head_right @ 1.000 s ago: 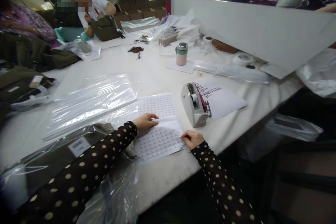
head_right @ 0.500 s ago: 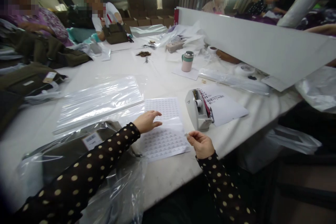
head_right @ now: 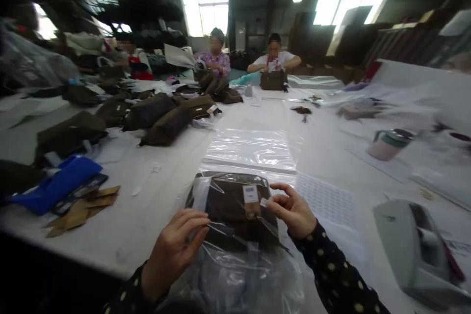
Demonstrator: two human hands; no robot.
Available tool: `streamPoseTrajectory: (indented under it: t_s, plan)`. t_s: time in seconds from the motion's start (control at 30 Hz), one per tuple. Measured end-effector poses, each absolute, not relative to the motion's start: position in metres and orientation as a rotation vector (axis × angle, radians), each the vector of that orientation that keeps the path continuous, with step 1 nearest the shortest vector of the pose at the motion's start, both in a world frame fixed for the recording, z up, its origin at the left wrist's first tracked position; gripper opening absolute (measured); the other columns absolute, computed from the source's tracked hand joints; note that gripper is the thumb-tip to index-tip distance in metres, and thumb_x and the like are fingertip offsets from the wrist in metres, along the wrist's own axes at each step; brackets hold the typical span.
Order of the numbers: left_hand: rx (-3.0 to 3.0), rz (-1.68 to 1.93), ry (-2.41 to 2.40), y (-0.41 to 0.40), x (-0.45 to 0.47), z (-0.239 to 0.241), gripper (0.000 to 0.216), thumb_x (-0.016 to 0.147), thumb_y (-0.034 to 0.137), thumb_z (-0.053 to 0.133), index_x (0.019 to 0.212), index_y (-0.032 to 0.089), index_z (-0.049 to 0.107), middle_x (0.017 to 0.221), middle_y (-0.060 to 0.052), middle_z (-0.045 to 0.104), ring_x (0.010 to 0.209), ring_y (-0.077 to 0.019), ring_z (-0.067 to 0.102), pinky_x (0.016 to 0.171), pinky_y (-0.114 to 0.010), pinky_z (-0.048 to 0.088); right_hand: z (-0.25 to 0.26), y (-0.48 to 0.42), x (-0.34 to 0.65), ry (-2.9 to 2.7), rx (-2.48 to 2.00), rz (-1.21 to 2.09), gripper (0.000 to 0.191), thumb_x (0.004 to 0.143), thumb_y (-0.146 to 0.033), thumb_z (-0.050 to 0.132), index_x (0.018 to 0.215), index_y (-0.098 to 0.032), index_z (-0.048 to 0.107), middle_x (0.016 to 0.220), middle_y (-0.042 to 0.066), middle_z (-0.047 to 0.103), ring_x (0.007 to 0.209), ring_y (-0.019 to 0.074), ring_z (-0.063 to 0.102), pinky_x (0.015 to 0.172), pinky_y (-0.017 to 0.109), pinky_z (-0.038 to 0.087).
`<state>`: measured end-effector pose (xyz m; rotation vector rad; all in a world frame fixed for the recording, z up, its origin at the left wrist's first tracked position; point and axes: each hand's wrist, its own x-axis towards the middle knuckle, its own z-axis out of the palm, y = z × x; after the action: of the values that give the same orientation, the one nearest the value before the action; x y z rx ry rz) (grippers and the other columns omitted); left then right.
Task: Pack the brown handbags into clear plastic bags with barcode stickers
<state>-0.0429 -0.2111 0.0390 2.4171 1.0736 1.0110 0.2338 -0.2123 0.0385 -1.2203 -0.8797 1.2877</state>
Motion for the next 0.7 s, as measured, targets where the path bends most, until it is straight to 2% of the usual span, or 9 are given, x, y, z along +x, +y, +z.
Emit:
streamPoseTrajectory:
  t_s: [0.1,0.2,0.3,0.4,0.57,0.7]
  plan:
    - [2.457,0.936,1.366,-0.196,-0.063,0.023,0.029,0.085,0.026,0.050,0.114,0.020,0.053,0.117,-0.008,0.056,0.113,-0.0226,0.046,0.096,-0.042,0.038,0.051,-0.165,0.182,-1.036,-1.174,1.437,0.054,0.057,-0.035,0.076,0.100,-0.019,0.047,0.057,-0.006,0.055,0.042,0.0041,0.039,0.040,0.018,0.026]
    - [2.530,0.754,1.463,-0.184,-0.063,0.006,0.046,0.084,0.036,0.050,0.126,0.018,0.044,0.132,-0.010,0.046,0.123,-0.0272,0.037,0.099,-0.047,0.035,0.055,-0.122,0.133,-1.169,-1.174,1.545,0.053,0.054,-0.034,0.075,0.097,-0.019,0.046,0.053,-0.008,0.055,0.037,0.0038,0.037,0.036,0.018,0.025]
    - [2.584,0.643,1.480,-0.183,-0.054,-0.008,0.056,0.081,0.044,0.051,0.130,0.020,0.038,0.140,-0.010,0.036,0.128,-0.0301,0.031,0.101,-0.052,0.030,0.046,-0.093,0.099,-1.243,-1.250,1.543,0.050,0.052,-0.028,0.074,0.093,-0.018,0.047,0.051,-0.008,0.056,0.035,0.0042,0.038,0.036,0.018,0.027]
    - [2.563,0.644,1.531,-0.188,-0.048,-0.017,0.057,0.081,0.049,0.050,0.130,0.023,0.039,0.143,-0.009,0.030,0.130,-0.0317,0.026,0.102,-0.058,0.023,0.030,-0.079,0.087,-1.247,-1.357,1.490,0.045,0.050,-0.023,0.074,0.089,-0.017,0.050,0.050,-0.007,0.056,0.036,0.0041,0.040,0.037,0.017,0.029]
    - [2.477,0.704,1.497,-0.186,-0.049,-0.008,0.052,0.079,0.051,0.051,0.124,0.024,0.046,0.138,-0.009,0.038,0.128,-0.0319,0.029,0.102,-0.059,0.023,0.013,-0.072,0.098,-1.213,-1.430,1.509,0.048,0.050,-0.027,0.076,0.089,-0.018,0.049,0.048,-0.008,0.054,0.033,0.0046,0.039,0.034,0.018,0.028]
    - [2.550,0.787,1.418,-0.171,-0.055,0.011,0.039,0.081,0.048,0.049,0.114,0.026,0.054,0.132,-0.006,0.046,0.128,-0.0294,0.027,0.105,-0.057,0.016,0.010,-0.075,0.117,-1.111,-1.409,1.484,0.057,0.050,-0.038,0.076,0.095,-0.020,0.046,0.052,-0.009,0.051,0.040,0.0063,0.044,0.038,0.020,0.035]
